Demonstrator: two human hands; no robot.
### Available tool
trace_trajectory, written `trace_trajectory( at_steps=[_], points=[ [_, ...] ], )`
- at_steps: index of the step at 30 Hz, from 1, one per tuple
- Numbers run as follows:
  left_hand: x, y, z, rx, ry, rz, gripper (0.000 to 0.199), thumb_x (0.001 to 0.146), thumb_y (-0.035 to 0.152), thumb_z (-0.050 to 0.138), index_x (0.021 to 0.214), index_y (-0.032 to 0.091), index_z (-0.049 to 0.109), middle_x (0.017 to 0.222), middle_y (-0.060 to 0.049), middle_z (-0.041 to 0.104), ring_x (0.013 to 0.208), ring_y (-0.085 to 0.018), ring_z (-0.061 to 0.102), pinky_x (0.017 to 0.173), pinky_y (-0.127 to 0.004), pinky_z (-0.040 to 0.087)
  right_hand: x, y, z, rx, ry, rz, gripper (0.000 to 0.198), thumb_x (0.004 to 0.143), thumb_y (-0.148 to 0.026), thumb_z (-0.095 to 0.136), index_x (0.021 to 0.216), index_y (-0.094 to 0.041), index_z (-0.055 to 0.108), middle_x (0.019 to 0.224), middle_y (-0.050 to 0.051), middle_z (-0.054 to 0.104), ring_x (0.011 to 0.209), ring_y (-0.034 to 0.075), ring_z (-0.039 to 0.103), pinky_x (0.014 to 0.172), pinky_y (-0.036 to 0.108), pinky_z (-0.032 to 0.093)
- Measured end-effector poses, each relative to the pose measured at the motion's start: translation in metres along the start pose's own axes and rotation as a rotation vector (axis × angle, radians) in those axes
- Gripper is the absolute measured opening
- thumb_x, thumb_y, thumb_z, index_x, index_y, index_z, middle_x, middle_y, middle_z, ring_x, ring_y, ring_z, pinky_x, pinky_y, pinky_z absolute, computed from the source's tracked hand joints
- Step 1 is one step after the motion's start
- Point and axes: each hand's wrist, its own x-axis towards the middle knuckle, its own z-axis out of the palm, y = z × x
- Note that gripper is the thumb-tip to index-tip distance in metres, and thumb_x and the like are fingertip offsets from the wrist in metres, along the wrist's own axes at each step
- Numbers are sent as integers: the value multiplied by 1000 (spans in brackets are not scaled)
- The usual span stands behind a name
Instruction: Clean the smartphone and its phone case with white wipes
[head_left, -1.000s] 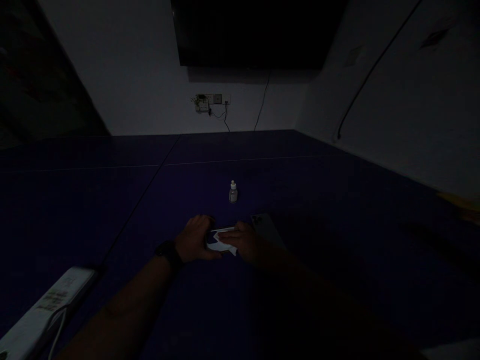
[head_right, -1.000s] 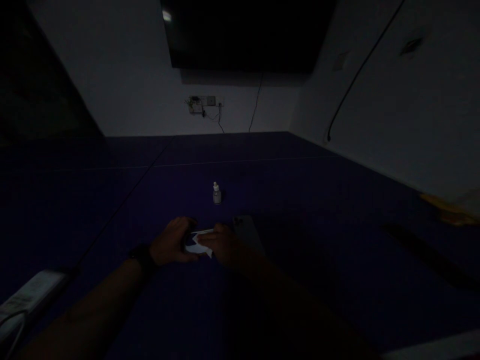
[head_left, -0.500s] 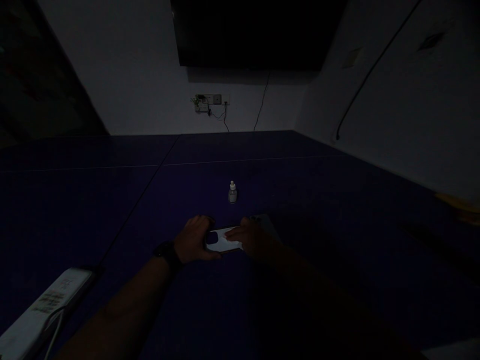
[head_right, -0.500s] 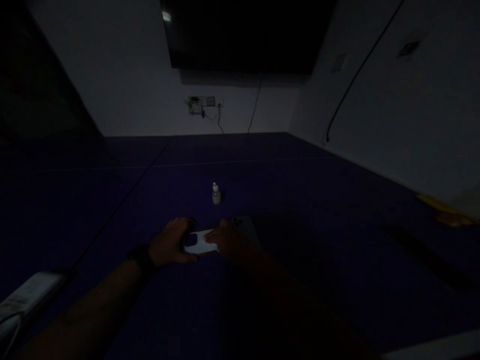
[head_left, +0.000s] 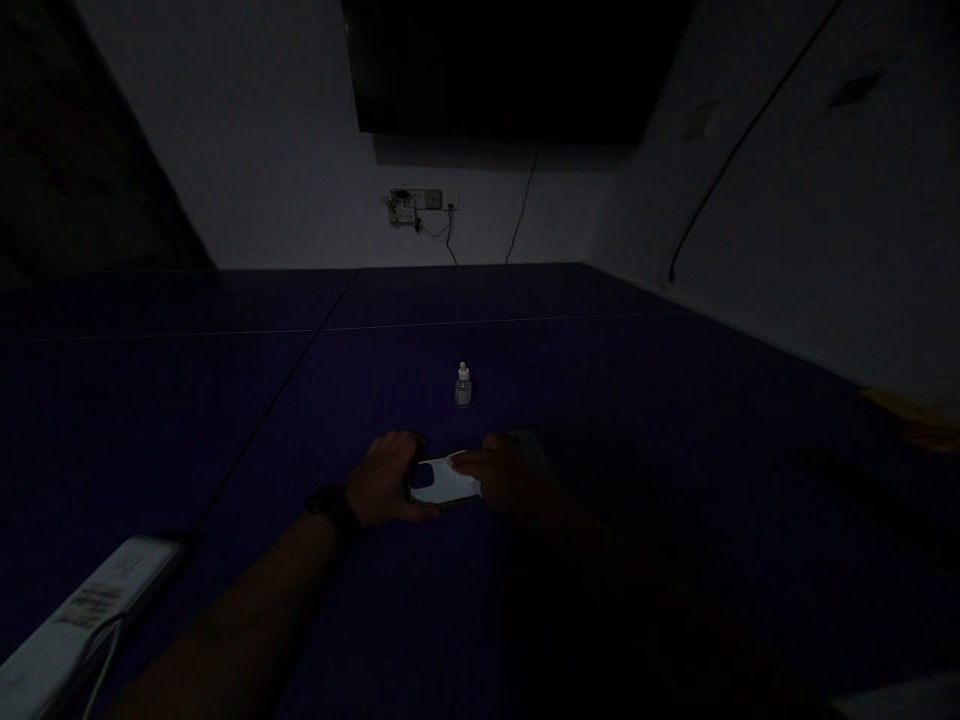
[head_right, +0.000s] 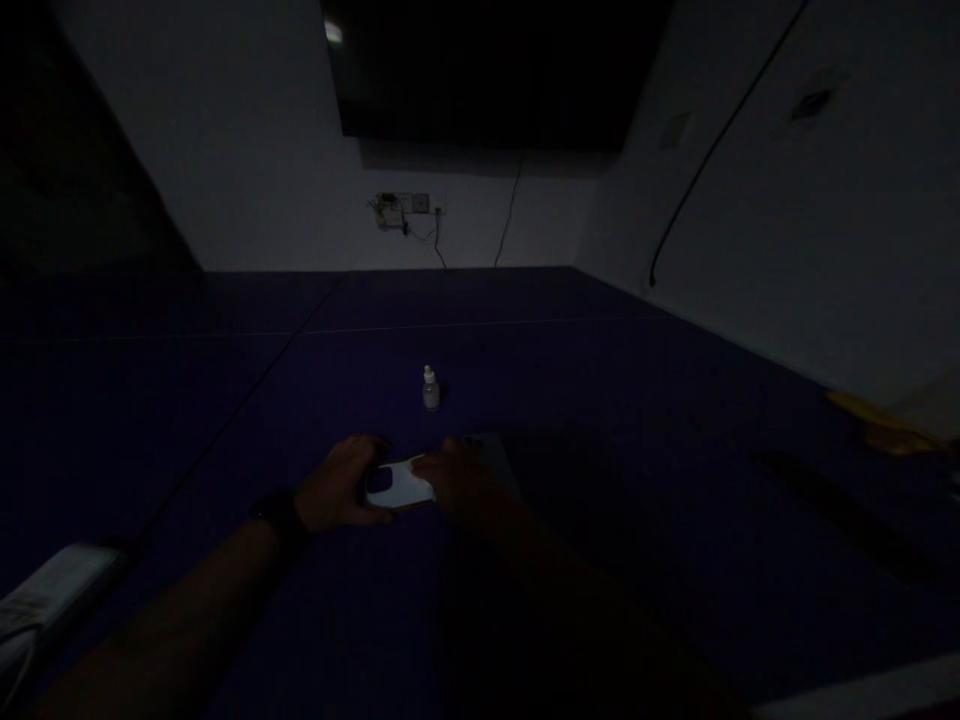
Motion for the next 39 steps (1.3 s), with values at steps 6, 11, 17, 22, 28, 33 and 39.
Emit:
trace_trajectory(
  at_steps=[6,11,17,22,28,33,39],
  points=[
    [-1,0,-1,-1,7,1,77,59,68,81,116,25,49,111,-7,60,102,-33,57,90,-46,43,1,-1,10,84,10,-138,35,93,-12,50,121,-17,71,124,9,71,87,22,57,78,36,43],
    [-1,1,-1,3,4,-4,77,60,66,82,115,24,48,113,-8,59,104,-33,56,90,-47,43,-1,2,2,32,33,-31,37,92,-6,46,114,-17,73,122,8,72,82,22,54,76,37,41],
    [-1,1,-1,3,3,-14,77,60,65,82,115,24,49,111,-8,60,103,-33,57,89,-46,44,2,-4,1,91,-12,-95,33,95,-12,48,118,-17,72,124,9,71,85,22,55,76,36,43],
    [0,2,-2,-3,-4,-17,77,58,62,85,114,24,49,113,-8,60,104,-33,58,90,-47,45,-1,1,-4,51,-25,-16,39,91,-5,45,115,-17,74,123,10,72,85,22,56,79,38,44],
    [0,1,-1,-8,-2,-22,76,59,62,84,114,22,50,113,-9,61,104,-33,58,90,-47,45,2,-6,0,102,-17,-76,40,94,-9,44,123,-20,70,129,8,69,86,22,56,77,36,44],
    [0,1,-1,-11,-5,-20,77,60,62,84,116,23,49,115,-9,60,106,-33,57,91,-48,45,0,3,-1,56,-35,-43,40,92,-5,44,113,-19,75,121,8,73,84,22,56,77,37,43],
    [0,1,0,-11,0,-21,78,58,63,84,115,24,49,113,-9,60,105,-33,57,90,-47,45,0,3,9,51,19,-87,37,96,-12,47,124,-20,69,131,6,68,87,21,58,76,35,43]
  ],
)
